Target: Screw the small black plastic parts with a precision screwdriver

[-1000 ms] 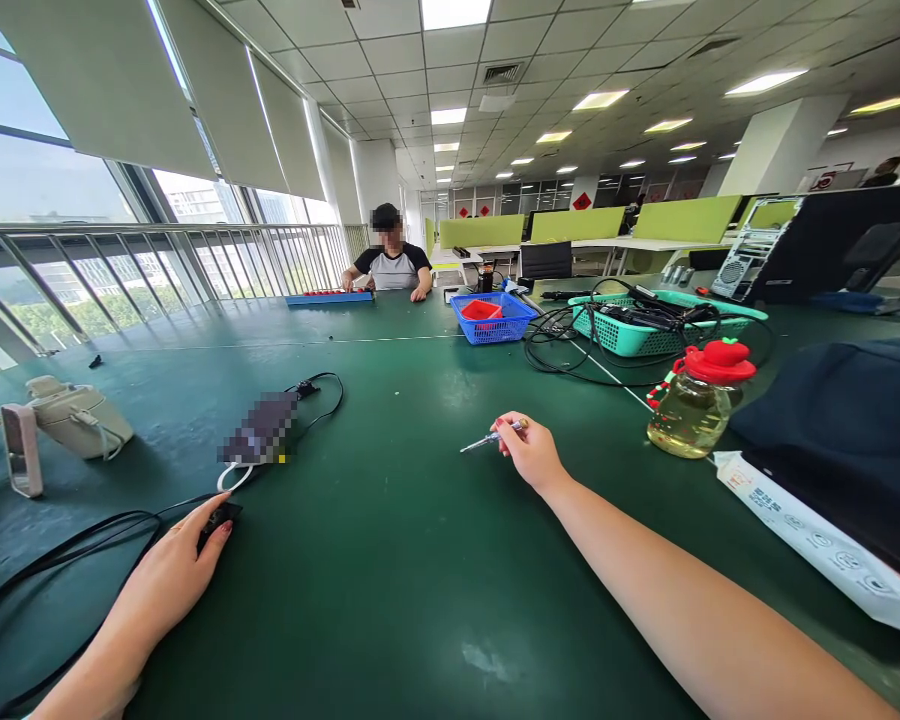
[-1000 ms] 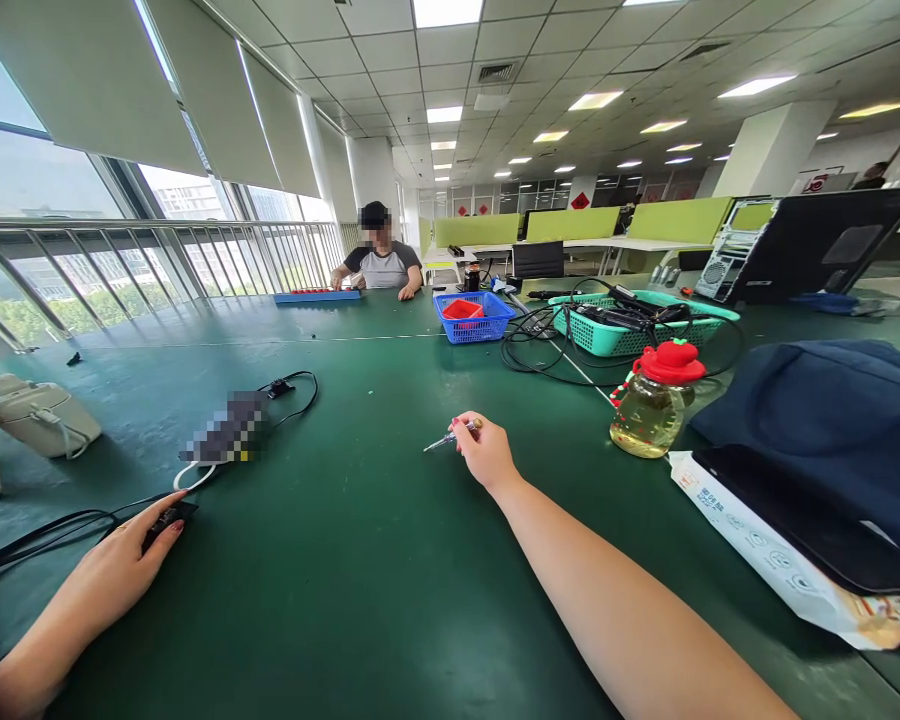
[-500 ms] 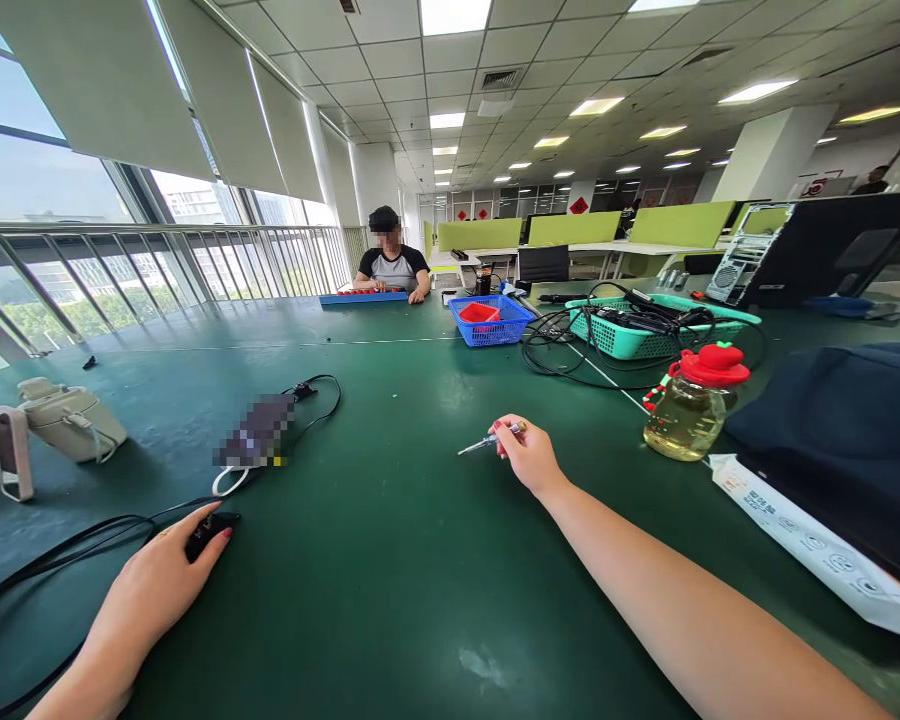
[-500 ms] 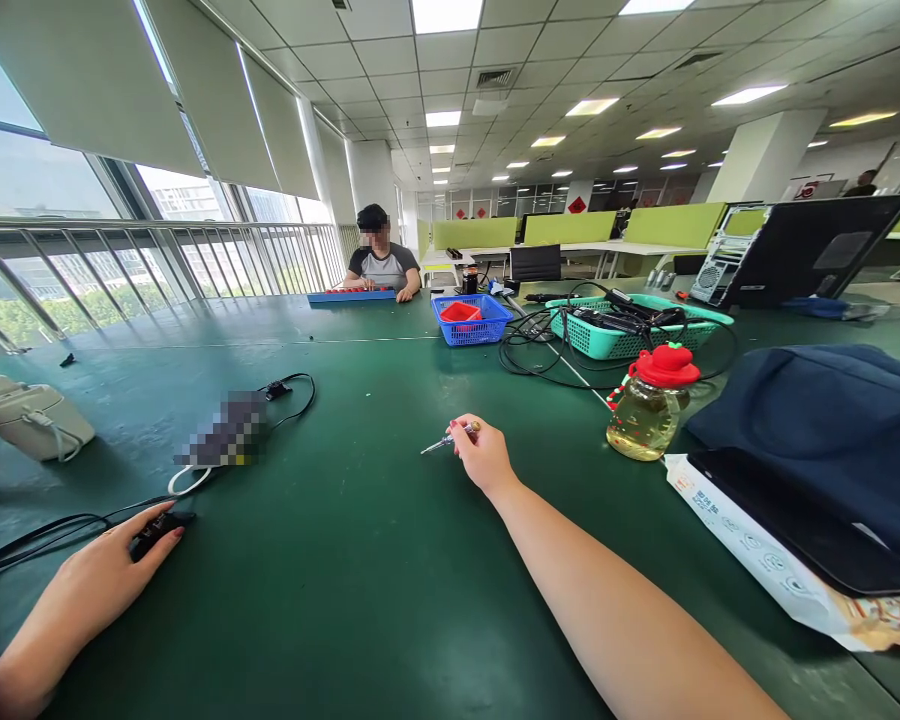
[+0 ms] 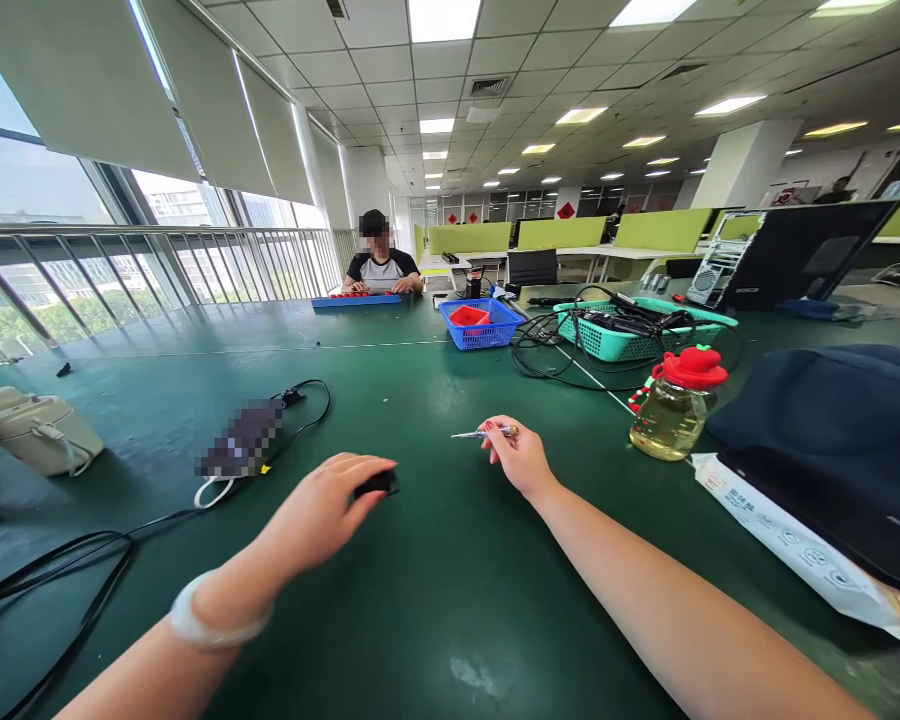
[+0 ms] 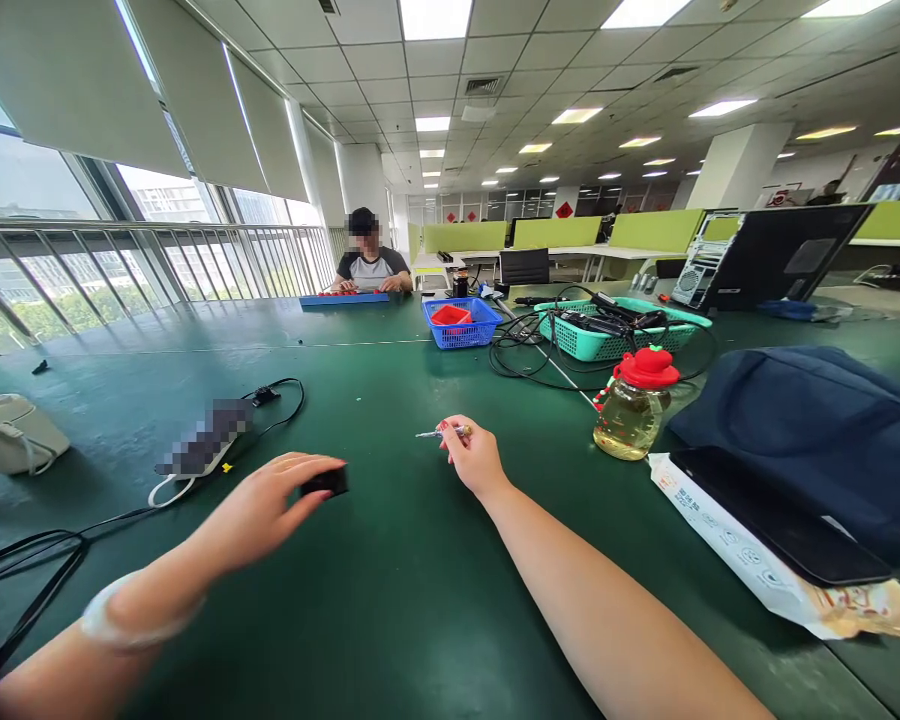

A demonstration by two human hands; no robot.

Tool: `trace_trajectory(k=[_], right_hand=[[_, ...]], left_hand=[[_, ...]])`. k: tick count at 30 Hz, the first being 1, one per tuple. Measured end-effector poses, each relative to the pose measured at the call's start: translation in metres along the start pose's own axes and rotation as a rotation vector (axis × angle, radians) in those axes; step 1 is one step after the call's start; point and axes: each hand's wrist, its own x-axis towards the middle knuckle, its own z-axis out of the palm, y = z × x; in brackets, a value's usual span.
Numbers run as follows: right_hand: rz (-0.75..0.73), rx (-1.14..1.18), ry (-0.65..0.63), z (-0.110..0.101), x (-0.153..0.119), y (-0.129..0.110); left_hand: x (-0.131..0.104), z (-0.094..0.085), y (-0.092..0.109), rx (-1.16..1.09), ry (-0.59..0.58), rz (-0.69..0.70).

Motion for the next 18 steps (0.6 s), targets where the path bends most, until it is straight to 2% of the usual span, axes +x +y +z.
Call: trace_trajectory(k=[3, 7, 9, 12, 18], right_hand=[[-0.08, -0.118, -0.02, -0.005, 0.002, 0.001], [-0.119, -0.181, 0.052, -0.011, 0.006, 0.004], [-0.098, -0.151, 0.104, -0.011, 0.009, 0.007], [-0.081, -0.097, 0.138, -0.009, 0.009, 0.009], [-0.149, -0.107, 0.156, -0.003, -0.001, -0.001]], left_hand=[[0.05, 0.028, 0.028, -0.037, -0.062, 0.004], [0.091, 0.068, 0.039, -0.042, -0.083, -0.046], [0.099, 0.083, 0.036, -0.066, -0.069, -0.043], [0.1, 0.096, 0.028, -0.131, -0.05, -0.027], [0.101, 0.101, 0.013, -0.345, -0.025, -0.091]])
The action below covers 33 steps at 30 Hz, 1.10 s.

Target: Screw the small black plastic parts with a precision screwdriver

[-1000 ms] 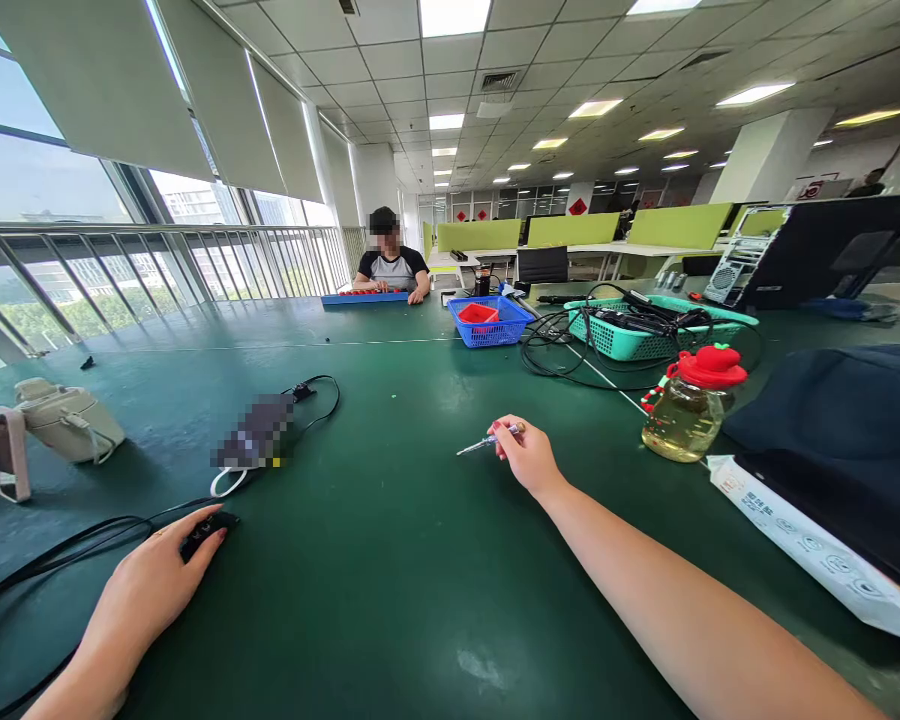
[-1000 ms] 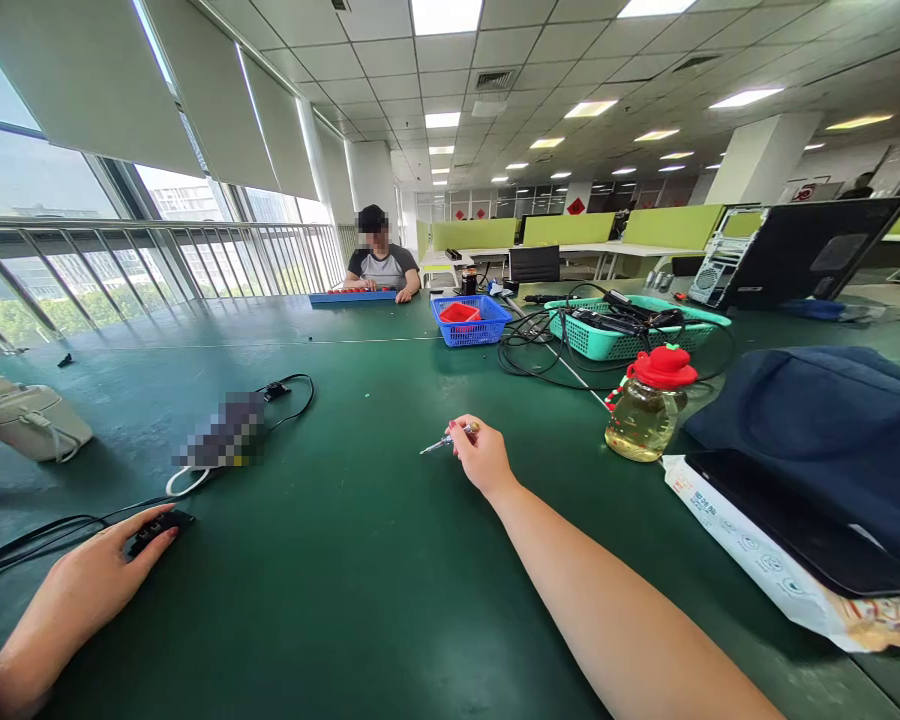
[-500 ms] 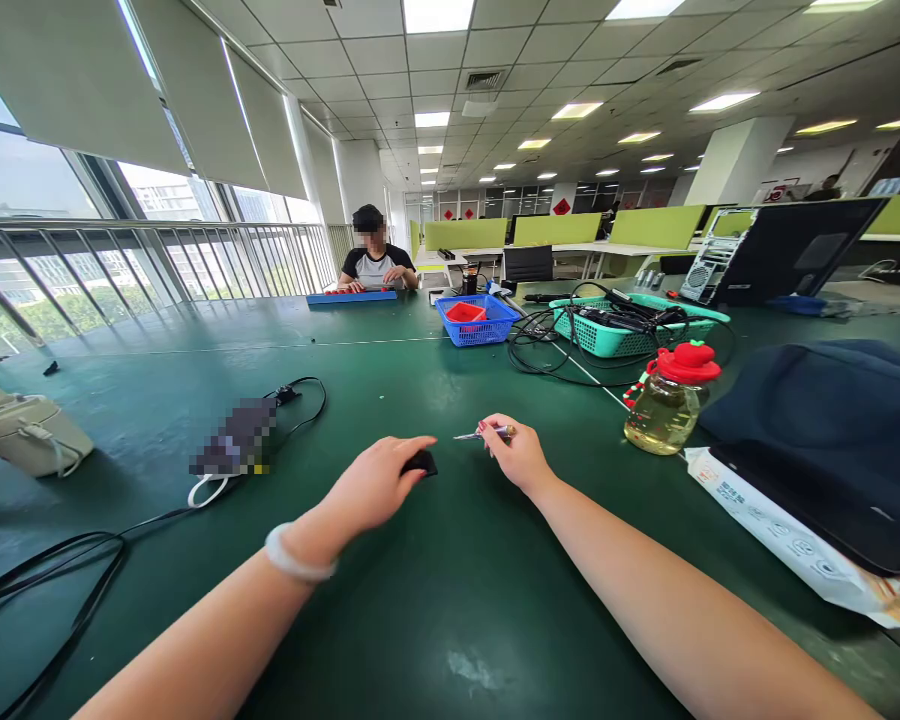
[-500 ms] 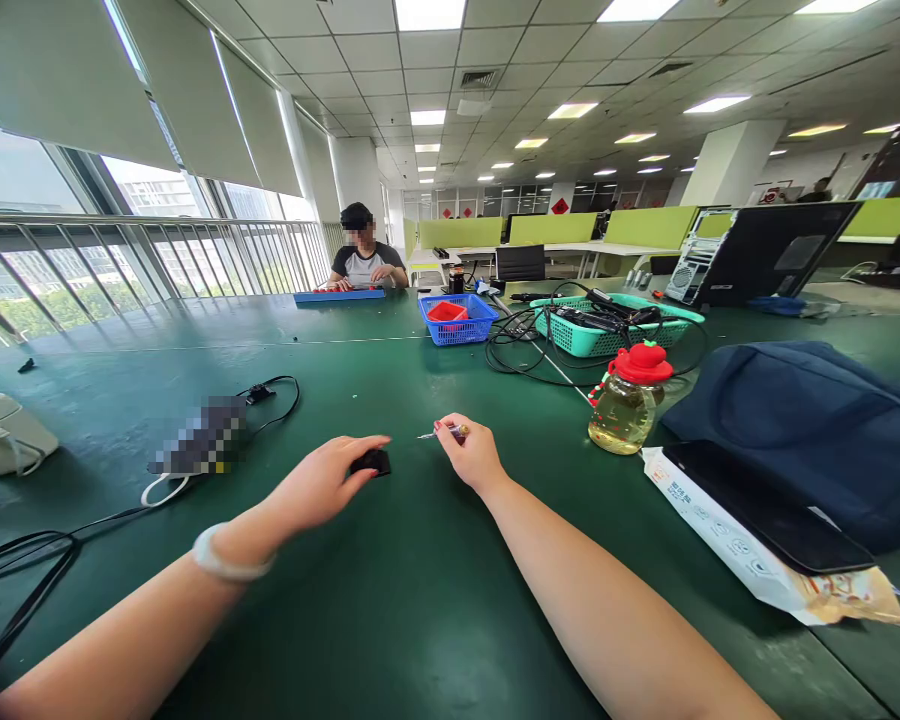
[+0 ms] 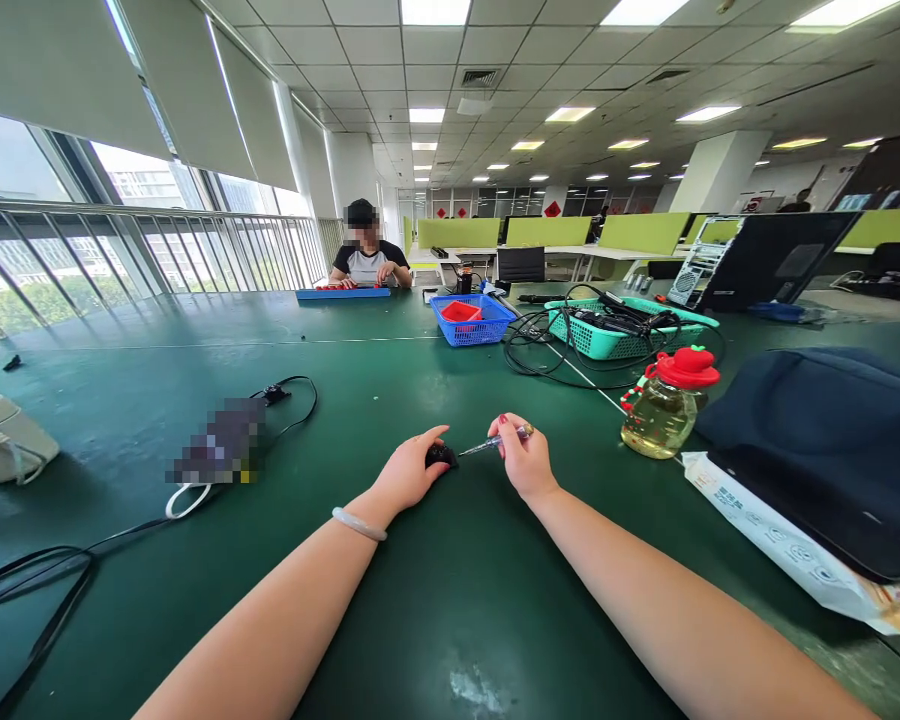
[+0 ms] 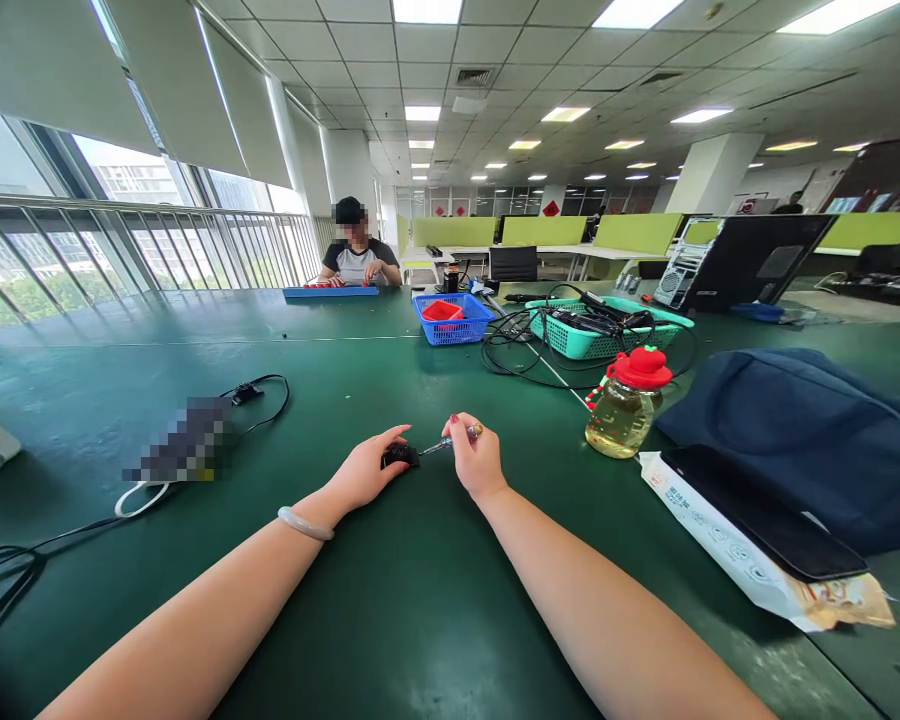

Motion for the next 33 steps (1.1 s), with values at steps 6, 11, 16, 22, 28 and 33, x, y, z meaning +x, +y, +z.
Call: trace_trajectory(k=[6, 11, 16, 22, 28, 33], right_hand=[[-0.266, -0.16, -0.047, 0.003, -0.009, -0.017], [-0.44, -0.228, -0.179, 0.007, -0.014, -0.023], [-0.442, -0.236, -0.191, 0.005, -0.013, -0.022], [-0.436, -0.208, -0.2, 0.003, -0.013, -0.023], [-0.516, -0.221, -0.228, 0.002, -0.013, -0.025], [-0.608, -0.243, -0.245, 0.003, -0.013, -0.027]], left_hand=[[0.001, 0.0, -0.002, 0.003, 0.025, -0.031], [0.001, 0.0, -0.004, -0.011, 0.031, -0.053], [0.002, 0.001, -0.005, 0.013, 0.024, -0.047], [0.002, 0.002, -0.006, 0.096, 0.07, -0.09], [0.003, 0.002, -0.008, 0.117, 0.091, -0.052], [0.003, 0.002, -0.008, 0.108, 0.085, -0.034]])
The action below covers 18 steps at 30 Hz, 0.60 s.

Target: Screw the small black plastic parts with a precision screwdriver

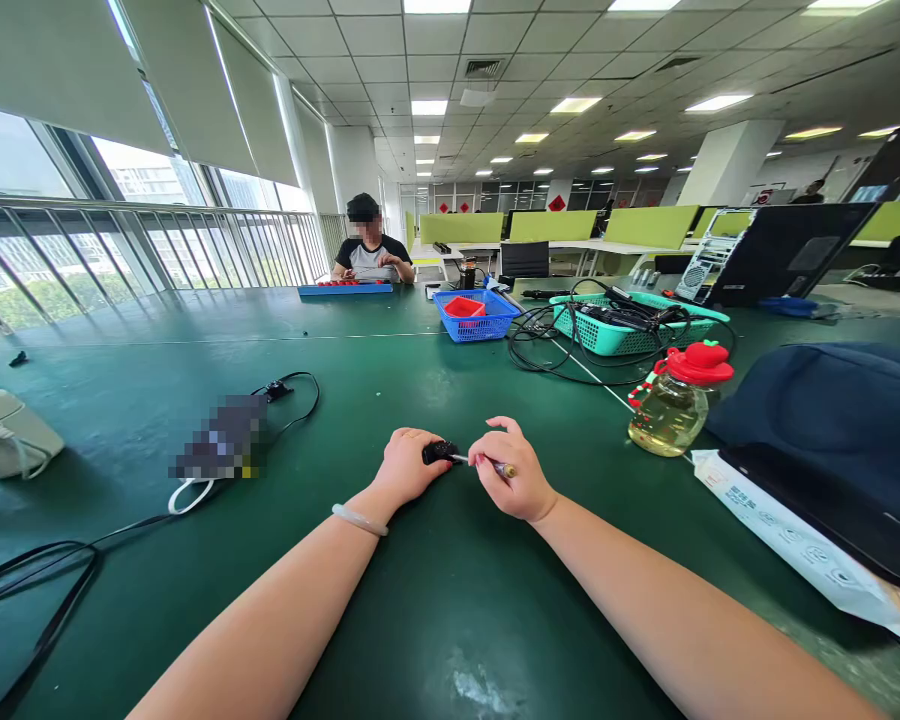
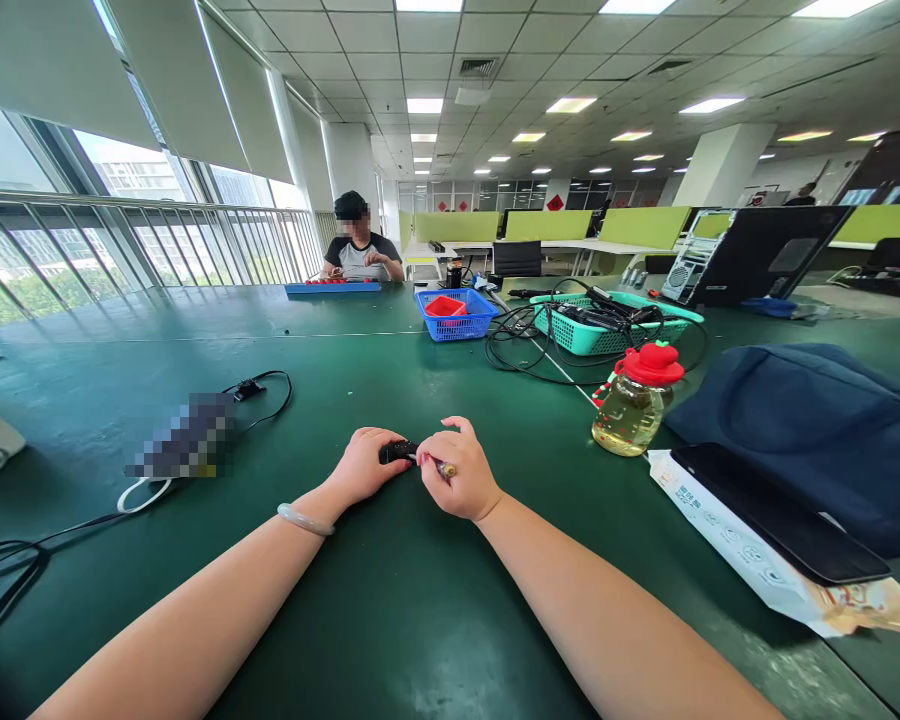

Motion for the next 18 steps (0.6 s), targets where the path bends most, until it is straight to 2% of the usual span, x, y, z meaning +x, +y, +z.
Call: trace_trajectory(k=[12, 18], right_hand=[[-0.15, -0.069, -0.114, -0.0014, -0.0001, -0.0035], [-0.286, -0.219, -0.237, 0.0007, 0.0011, -0.0065]], left_hand=[[0.0, 0.0014, -0.0008, 0.019, -0.005, 0.018], [0.0013, 0.0041, -0.0048, 0.004, 0.009, 0.018]])
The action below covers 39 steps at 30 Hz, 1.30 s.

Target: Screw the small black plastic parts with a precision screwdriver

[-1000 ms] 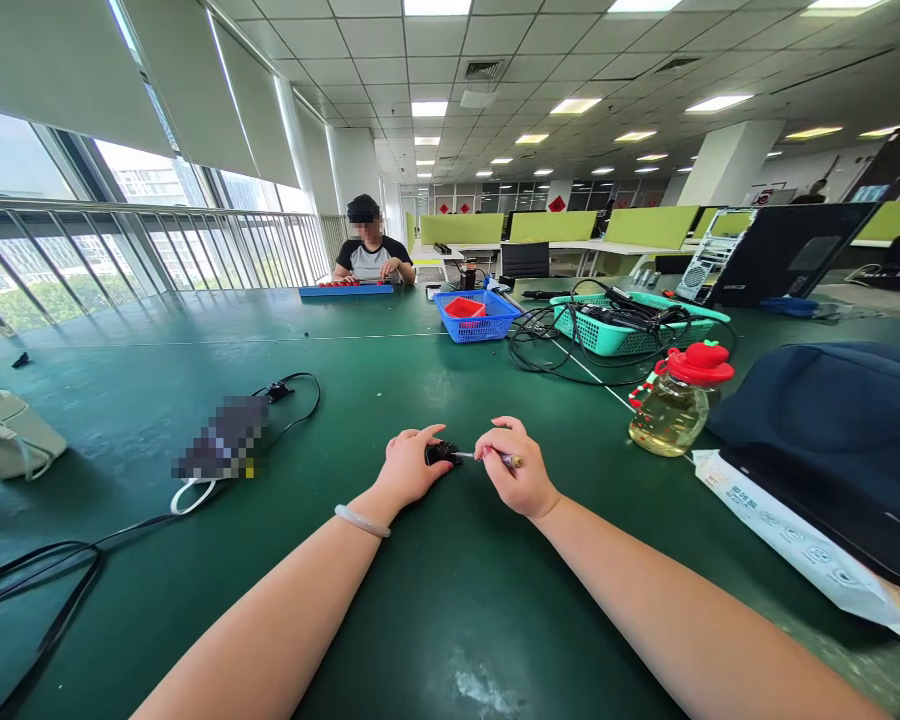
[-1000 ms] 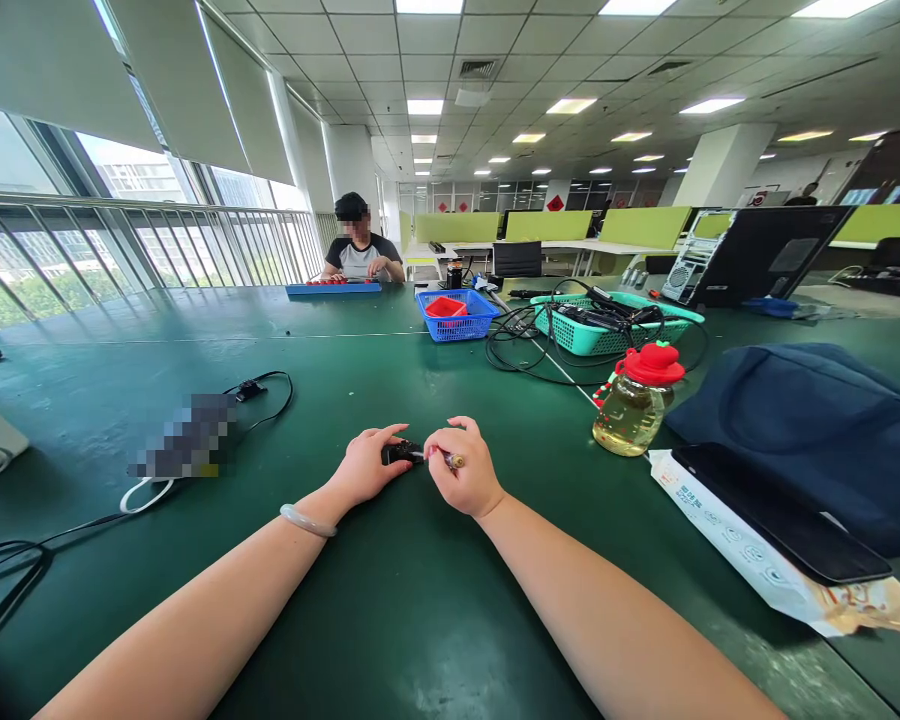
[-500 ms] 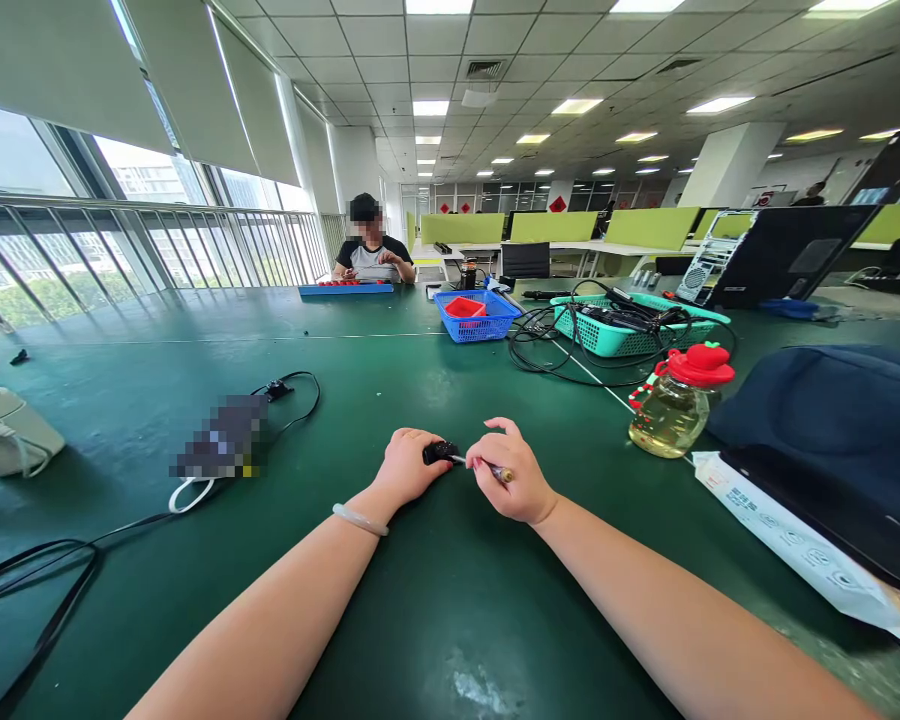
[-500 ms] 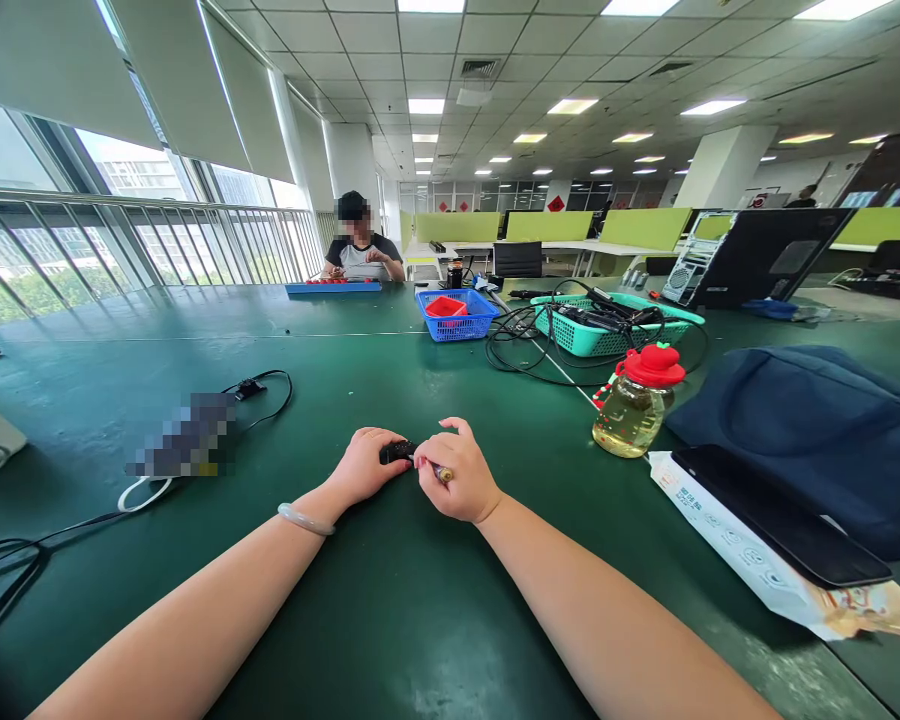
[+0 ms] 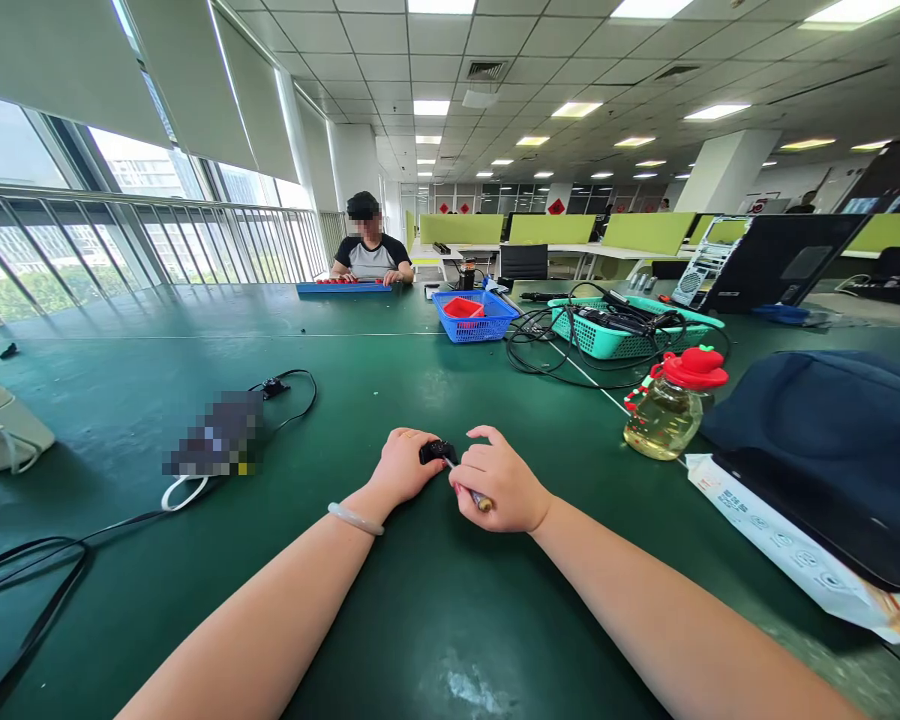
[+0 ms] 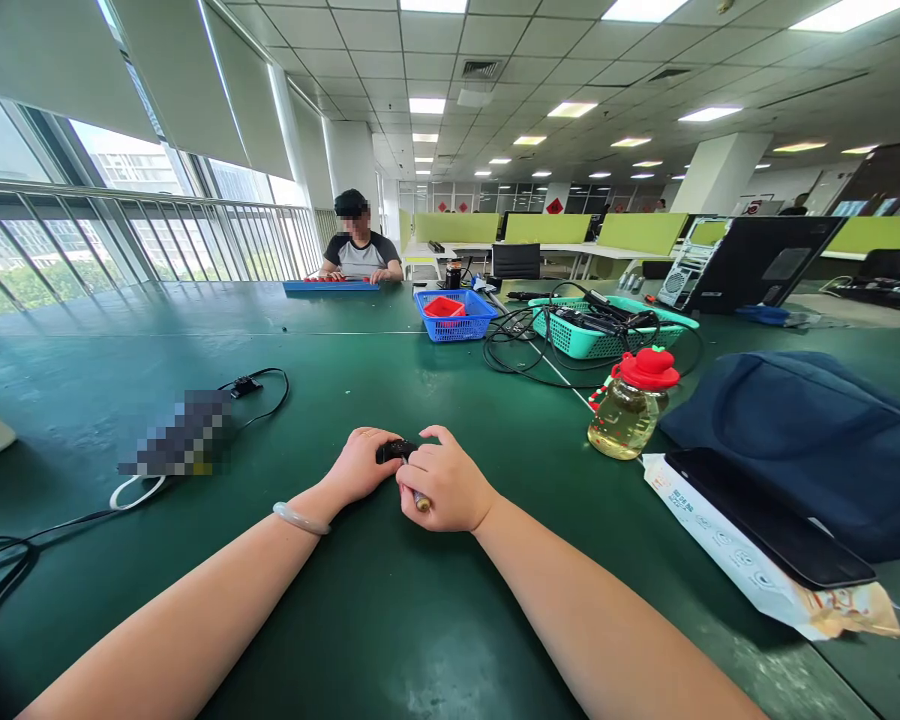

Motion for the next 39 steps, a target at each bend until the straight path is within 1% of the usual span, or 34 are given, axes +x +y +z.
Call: trace_trajectory(k=[3, 5, 9, 13, 19, 28, 33, 39], right_hand=[[-0.068, -0.047, -0.054, 0.001, 0.002, -0.003], [-0.086, -0.049, -0.095, 0.003, 0.003, -0.004], [-0.075, -0.042, -0.173, 0.005, 0.002, -0.003], [-0.06, -0.03, -0.183, 0.006, 0.0, -0.001], [-0.02, 0.021, -0.15, 0.009, -0.002, 0.002], [0.062, 0.119, -0.046, 0.01, -0.001, 0.002], [0.203, 0.214, 0.015, 0.009, -0.002, 0.005], [0.373, 0.266, 0.108, 0.007, -0.004, 0.008]], left_hand=[[0.0, 0.001, -0.001, 0.001, -0.007, -0.001], [0.0, 0.0, -0.001, 0.003, -0.009, -0.007], [-0.001, -0.001, 0.002, 0.013, -0.003, -0.02], [-0.002, -0.001, 0.003, 0.013, 0.012, -0.018], [-0.002, -0.001, 0.003, 0.009, 0.008, -0.016], [-0.003, -0.003, 0.006, 0.049, -0.009, -0.027], [-0.003, -0.002, 0.005, 0.055, -0.005, -0.023], [-0.001, 0.0, 0.0, 0.053, -0.012, -0.017]])
